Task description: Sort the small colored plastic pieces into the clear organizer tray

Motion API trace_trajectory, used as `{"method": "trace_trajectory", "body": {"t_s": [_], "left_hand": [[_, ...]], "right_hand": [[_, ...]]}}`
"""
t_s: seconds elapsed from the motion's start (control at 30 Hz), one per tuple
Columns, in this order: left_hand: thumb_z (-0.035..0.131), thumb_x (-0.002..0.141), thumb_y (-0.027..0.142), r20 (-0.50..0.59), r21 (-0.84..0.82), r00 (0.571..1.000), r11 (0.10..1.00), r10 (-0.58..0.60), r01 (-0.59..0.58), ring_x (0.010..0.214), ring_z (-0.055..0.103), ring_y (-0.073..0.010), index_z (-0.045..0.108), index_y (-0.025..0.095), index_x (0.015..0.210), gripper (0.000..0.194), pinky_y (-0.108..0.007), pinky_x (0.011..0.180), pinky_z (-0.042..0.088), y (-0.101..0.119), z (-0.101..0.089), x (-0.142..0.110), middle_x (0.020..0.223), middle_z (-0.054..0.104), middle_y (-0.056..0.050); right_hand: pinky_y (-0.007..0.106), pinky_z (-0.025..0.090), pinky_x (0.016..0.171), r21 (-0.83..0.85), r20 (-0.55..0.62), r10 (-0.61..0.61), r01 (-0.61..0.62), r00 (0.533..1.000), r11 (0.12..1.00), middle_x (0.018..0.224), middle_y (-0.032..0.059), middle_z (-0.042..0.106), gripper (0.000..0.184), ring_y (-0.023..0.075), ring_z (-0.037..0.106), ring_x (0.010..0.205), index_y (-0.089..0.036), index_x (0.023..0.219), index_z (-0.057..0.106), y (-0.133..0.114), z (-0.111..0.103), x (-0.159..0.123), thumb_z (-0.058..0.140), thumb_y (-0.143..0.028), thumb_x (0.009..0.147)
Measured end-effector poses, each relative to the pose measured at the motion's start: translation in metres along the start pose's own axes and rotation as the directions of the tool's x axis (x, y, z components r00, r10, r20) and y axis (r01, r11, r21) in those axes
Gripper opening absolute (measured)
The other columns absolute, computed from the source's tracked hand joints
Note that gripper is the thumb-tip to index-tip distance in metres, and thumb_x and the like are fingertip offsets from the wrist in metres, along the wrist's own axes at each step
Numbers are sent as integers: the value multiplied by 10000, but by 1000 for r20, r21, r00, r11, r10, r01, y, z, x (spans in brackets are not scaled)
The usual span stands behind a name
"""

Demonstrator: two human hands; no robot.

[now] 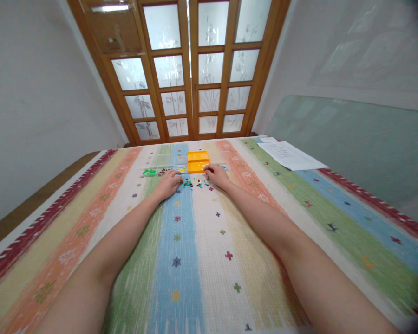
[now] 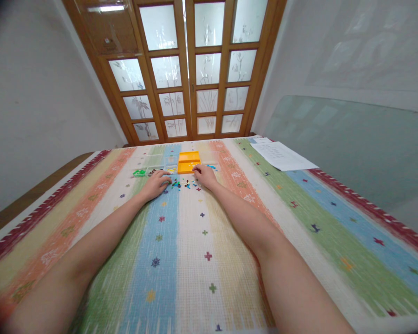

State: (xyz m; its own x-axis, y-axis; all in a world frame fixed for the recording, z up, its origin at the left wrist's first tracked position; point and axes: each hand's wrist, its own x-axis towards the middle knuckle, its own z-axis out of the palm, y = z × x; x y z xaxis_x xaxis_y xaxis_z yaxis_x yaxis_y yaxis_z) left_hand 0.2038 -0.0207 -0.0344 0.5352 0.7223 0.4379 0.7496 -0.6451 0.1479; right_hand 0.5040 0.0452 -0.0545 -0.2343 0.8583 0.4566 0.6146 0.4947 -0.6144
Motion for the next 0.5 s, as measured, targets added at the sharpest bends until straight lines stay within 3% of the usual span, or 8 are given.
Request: {"method": "trace_trajectory", "body": {"t_s": [0.5], "left_hand": [[582,921,219,-28,18,998,999,-47,48,1241,537,-275,749,236,962,173,-483,1135,429,0,-4,-1,1269,655,-82]], "right_hand": [[288,489,819,-1,-1,-18,18,1000,1000,960,21,784,218,196,690,874,-225,984,769,1,0,0,586,-160,886]]}}
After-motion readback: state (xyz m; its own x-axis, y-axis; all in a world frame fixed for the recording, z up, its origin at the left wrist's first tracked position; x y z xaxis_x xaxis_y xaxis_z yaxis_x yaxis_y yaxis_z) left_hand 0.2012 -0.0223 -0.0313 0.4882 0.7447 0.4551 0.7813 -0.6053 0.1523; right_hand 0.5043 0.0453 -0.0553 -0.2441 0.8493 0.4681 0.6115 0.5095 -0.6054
